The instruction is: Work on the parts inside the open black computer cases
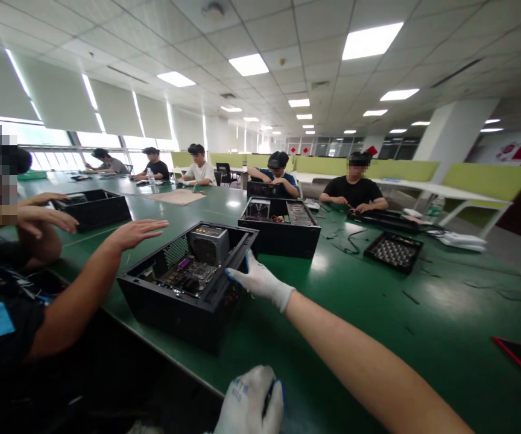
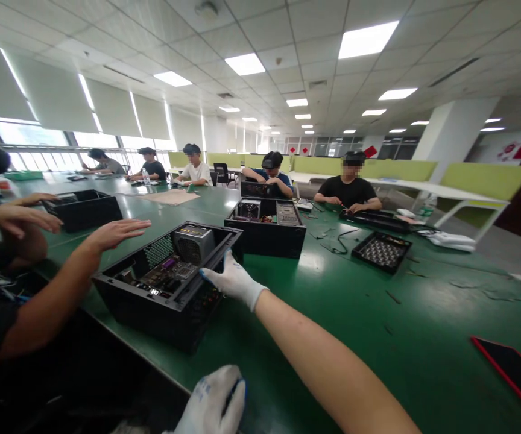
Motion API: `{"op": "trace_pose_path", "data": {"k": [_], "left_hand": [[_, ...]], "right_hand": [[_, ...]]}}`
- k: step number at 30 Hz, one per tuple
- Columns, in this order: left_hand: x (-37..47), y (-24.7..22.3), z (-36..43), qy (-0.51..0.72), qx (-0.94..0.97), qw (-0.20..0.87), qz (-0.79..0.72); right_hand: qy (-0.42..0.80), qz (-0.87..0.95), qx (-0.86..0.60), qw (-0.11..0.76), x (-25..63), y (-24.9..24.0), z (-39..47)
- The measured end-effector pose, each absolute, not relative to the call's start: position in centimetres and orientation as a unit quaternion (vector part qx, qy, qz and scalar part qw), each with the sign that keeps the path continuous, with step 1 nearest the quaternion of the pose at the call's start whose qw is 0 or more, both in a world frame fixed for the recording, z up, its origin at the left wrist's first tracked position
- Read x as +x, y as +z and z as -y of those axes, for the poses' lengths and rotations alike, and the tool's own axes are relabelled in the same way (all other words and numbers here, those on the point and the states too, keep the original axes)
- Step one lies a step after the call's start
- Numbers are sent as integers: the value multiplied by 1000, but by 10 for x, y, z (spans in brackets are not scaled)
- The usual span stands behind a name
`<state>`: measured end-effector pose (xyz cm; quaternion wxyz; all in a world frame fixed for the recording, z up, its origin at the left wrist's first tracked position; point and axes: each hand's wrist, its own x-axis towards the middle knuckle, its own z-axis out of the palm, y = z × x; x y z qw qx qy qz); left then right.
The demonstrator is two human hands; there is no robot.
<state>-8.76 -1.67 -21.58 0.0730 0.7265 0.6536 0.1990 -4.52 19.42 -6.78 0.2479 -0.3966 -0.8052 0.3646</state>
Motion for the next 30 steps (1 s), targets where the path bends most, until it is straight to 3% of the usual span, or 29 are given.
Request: {"op": "trace_pose_path", "data": {"k": [6, 13, 19, 30], "left_hand": [[-84, -227, -31, 208, 715, 22, -668], [-94, -248, -34, 425, 639, -90, -634], [-82, -233, -35, 496, 612, -83, -610], [-80, -228, -36, 513, 574, -12, -639]], "right_hand": [[325, 853, -359, 194, -95, -60, -227], [124, 896, -406, 130, -50, -51, -309], [-55, 836, -537, 100, 17, -40, -388], [-144, 815, -561, 22, 36, -40, -411]]}}
